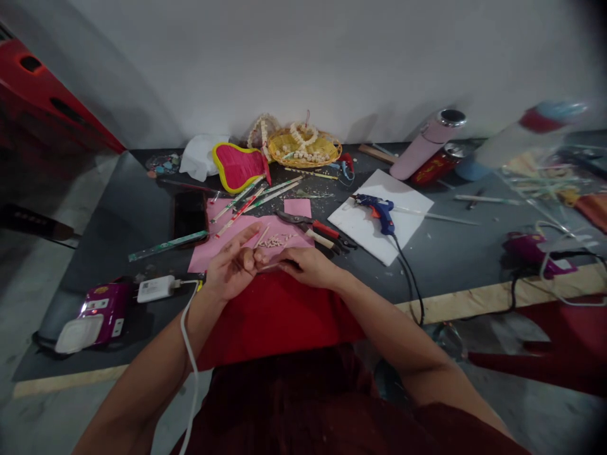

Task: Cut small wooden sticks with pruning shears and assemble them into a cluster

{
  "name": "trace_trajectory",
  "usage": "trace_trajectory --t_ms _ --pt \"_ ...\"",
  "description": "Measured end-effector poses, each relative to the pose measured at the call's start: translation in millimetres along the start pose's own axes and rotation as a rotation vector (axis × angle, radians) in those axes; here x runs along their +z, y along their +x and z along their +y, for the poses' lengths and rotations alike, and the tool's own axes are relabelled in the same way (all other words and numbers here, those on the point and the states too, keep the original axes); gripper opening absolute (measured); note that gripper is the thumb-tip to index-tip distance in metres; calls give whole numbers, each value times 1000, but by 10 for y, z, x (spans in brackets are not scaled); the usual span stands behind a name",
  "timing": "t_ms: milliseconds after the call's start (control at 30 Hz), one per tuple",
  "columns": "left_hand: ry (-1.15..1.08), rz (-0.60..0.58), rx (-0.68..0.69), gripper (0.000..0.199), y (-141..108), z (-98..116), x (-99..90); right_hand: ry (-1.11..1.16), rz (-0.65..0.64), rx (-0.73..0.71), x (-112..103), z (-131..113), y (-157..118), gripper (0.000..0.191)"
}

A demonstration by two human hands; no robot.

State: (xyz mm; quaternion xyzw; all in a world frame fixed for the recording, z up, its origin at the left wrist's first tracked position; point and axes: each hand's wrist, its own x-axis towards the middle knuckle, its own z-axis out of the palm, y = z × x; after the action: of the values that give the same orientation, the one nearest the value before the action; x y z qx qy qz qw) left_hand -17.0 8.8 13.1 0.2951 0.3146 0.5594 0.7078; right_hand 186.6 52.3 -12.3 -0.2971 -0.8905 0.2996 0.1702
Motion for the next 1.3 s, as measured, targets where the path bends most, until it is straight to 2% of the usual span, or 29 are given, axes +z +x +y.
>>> trace_trajectory --t_ms 100,167,233,300,400,500,633,733,867,1000,1100,1300 --pt "45 9 65 42 17 -37 -13 60 29 -7 -15 2 -3 17" --pt "156 37 131 41 19 -63 -13 108 84 0 -34 -1 -3 16" --pt "382 84 230 42 10 -84 -7 149 159 6 -58 -9 -1 16" --pt "713 116 348 42 0 -98 0 176 228 8 -78 -19 2 16" --pt "1199 58 522 41 5 -108 -8 188 294 11 -93 -29 2 15" --pt "1434 0 642 38 39 -119 -39 186 344 -2 -89 -30 -7 15" --pt "1574 -7 691 24 65 -143 -90 171 350 8 -86 -36 -16 17" --pt "1635 -22 688 25 50 -163 -124 197 323 -17 -98 -45 -23 19" --pt "1657 -11 655 28 24 -175 -143 367 289 43 -107 -42 -43 34" --pt "1701 -16 708 27 25 -176 -139 540 171 132 -94 -50 -53 48" --pt "1747 -20 747 27 34 -179 -137 538 104 129 -92 -73 -51 47" --pt "1771 -10 761 21 41 -185 -125 478 67 126 -91 -82 -45 42"
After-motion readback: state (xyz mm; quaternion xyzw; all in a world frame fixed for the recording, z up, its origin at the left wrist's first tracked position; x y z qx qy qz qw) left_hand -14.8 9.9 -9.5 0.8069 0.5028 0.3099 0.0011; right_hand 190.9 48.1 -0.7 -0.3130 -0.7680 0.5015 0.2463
